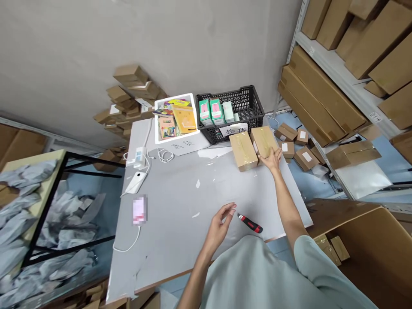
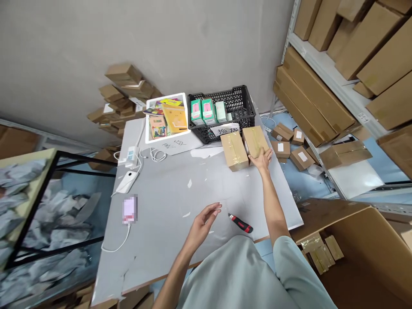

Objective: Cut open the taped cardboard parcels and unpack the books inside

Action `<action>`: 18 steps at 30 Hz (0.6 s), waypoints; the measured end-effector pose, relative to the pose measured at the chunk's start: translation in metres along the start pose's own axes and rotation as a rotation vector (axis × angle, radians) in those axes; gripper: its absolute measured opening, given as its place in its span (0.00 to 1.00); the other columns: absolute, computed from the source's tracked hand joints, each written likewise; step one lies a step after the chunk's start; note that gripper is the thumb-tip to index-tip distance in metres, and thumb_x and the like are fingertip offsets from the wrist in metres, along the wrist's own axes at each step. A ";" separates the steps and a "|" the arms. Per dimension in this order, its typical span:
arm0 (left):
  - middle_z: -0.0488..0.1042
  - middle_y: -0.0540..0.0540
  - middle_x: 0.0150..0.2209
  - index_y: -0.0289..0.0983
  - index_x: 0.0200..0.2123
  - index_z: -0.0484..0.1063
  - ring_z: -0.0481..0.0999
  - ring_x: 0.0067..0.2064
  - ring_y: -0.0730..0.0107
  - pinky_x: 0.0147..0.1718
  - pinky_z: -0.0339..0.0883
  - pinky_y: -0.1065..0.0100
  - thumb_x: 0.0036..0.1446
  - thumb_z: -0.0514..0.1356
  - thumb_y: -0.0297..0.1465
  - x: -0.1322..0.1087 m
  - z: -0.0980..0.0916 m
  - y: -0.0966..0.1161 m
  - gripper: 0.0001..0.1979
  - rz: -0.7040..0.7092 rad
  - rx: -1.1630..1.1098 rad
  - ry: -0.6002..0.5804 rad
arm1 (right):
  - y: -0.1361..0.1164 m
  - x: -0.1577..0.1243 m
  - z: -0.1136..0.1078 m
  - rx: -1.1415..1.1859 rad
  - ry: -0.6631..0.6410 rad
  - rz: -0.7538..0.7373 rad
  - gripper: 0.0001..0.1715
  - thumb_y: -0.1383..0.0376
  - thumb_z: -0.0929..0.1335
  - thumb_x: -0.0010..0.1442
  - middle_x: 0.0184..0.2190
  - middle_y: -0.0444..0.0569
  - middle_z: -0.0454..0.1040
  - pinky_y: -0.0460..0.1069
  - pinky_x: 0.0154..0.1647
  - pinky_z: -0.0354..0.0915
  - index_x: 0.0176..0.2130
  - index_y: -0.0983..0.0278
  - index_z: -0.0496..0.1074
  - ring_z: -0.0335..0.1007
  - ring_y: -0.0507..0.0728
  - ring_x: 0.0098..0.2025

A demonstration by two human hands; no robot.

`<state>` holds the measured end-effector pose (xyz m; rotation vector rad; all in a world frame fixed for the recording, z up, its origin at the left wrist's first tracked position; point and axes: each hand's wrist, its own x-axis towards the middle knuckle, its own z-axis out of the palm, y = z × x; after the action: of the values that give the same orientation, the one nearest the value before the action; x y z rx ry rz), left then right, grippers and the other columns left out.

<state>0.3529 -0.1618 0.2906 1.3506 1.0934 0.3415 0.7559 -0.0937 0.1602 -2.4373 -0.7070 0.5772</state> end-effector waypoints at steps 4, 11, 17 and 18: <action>0.85 0.36 0.62 0.42 0.59 0.82 0.85 0.64 0.46 0.71 0.73 0.44 0.67 0.66 0.59 -0.005 -0.001 -0.004 0.31 0.021 -0.032 0.005 | 0.002 0.002 -0.008 0.010 0.031 -0.001 0.72 0.35 0.80 0.52 0.84 0.77 0.41 0.76 0.78 0.53 0.80 0.64 0.58 0.35 0.86 0.85; 0.86 0.36 0.60 0.42 0.58 0.82 0.87 0.60 0.49 0.66 0.78 0.47 0.66 0.67 0.50 -0.017 -0.014 -0.020 0.25 0.132 -0.089 -0.002 | 0.025 -0.077 -0.006 0.003 0.225 0.114 0.65 0.48 0.82 0.49 0.81 0.76 0.49 0.74 0.78 0.51 0.76 0.65 0.63 0.44 0.85 0.82; 0.86 0.36 0.59 0.41 0.58 0.81 0.88 0.57 0.50 0.58 0.82 0.50 0.59 0.70 0.42 -0.029 -0.058 -0.039 0.25 0.185 -0.193 -0.022 | 0.064 -0.203 -0.011 0.027 0.363 0.279 0.63 0.47 0.81 0.50 0.74 0.75 0.61 0.74 0.80 0.50 0.74 0.68 0.66 0.51 0.82 0.80; 0.85 0.36 0.60 0.41 0.58 0.81 0.88 0.57 0.51 0.58 0.82 0.50 0.58 0.71 0.41 -0.033 -0.068 -0.043 0.25 0.191 -0.214 -0.019 | 0.069 -0.225 -0.012 0.040 0.357 0.295 0.62 0.45 0.80 0.51 0.73 0.74 0.63 0.74 0.79 0.52 0.74 0.67 0.66 0.53 0.82 0.79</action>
<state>0.2677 -0.1564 0.2770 1.2660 0.8872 0.5682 0.6132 -0.2801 0.1845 -2.5299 -0.1909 0.2459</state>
